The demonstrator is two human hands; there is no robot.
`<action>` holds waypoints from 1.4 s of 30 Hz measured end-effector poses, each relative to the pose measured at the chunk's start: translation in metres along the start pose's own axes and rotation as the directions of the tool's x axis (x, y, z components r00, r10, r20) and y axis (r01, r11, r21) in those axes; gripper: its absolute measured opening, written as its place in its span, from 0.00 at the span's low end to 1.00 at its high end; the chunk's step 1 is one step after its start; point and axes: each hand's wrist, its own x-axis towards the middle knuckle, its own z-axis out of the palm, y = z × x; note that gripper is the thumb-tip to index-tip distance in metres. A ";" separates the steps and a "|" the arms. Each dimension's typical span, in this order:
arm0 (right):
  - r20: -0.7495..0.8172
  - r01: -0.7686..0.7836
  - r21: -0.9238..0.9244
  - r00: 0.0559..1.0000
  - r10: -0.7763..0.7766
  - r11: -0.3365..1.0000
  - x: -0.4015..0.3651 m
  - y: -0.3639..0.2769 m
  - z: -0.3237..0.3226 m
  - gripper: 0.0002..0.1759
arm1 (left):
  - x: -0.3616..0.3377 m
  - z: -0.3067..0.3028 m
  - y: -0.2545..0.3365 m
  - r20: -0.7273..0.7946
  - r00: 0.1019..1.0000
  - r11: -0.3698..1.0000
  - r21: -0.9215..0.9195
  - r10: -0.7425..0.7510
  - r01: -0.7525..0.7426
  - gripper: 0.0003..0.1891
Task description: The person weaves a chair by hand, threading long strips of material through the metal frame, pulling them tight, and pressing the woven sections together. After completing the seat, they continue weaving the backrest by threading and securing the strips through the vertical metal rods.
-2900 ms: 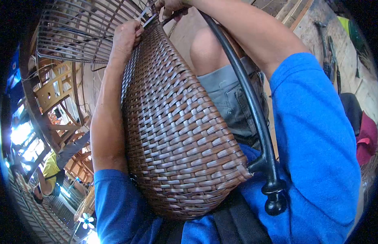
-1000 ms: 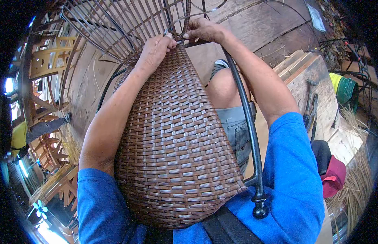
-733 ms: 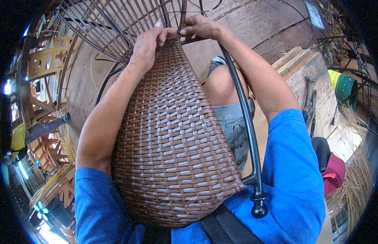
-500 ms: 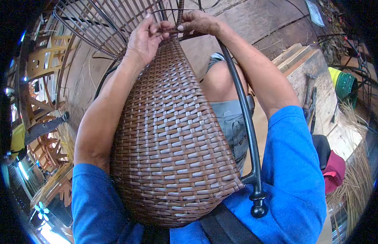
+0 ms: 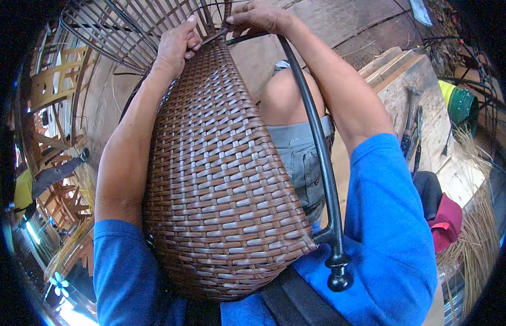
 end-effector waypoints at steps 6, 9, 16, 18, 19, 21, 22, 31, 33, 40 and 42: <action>0.098 0.032 0.373 0.992 -0.074 0.927 0.018 0.029 -0.004 0.05 | -0.002 0.001 0.000 0.016 0.999 0.997 0.055 0.046 -0.047 0.24; 0.119 0.029 0.247 0.991 -0.060 0.969 0.012 0.023 -0.004 0.07 | 0.000 0.001 0.000 0.028 0.996 0.992 0.097 0.083 -0.085 0.24; 0.125 0.076 0.056 0.989 -0.083 0.996 0.014 0.022 -0.006 0.11 | 0.002 -0.005 0.010 0.060 0.965 0.901 0.347 0.256 -0.260 0.25; 0.163 0.078 0.148 0.981 -0.102 0.986 0.019 0.030 -0.011 0.11 | 0.012 -0.013 0.004 0.032 0.980 0.932 0.304 0.199 -0.199 0.26; 0.185 0.081 0.198 0.976 -0.119 0.977 0.017 0.026 -0.006 0.12 | 0.015 -0.015 0.002 0.036 0.969 0.903 0.356 0.245 -0.242 0.26; 0.112 0.038 0.083 0.993 -0.047 0.996 0.011 0.017 -0.004 0.13 | 0.019 -0.018 -0.003 0.049 0.939 0.829 0.454 0.342 -0.325 0.26; 0.071 0.000 0.002 0.997 -0.001 1.000 0.004 0.006 -0.002 0.13 | 0.020 -0.019 -0.006 0.057 0.936 0.815 0.475 0.347 -0.332 0.26; 0.048 -0.114 -0.353 0.989 0.139 0.929 0.007 -0.001 0.005 0.31 | 0.018 -0.016 -0.018 0.091 0.934 0.774 0.536 0.346 -0.338 0.26; 0.096 -0.086 -0.379 0.987 0.132 0.921 0.004 -0.004 0.006 0.32 | 0.018 -0.015 -0.020 0.109 0.931 0.783 0.512 0.349 -0.353 0.26; -0.032 -0.105 -0.454 0.994 0.102 0.885 0.037 0.033 0.009 0.31 | 0.019 -0.013 -0.011 0.117 0.922 0.673 0.651 0.368 -0.351 0.25; -0.091 0.124 -0.662 0.966 -0.243 0.739 0.041 0.051 0.006 0.23 | 0.005 -0.009 0.000 0.087 0.944 0.690 0.661 0.317 -0.293 0.24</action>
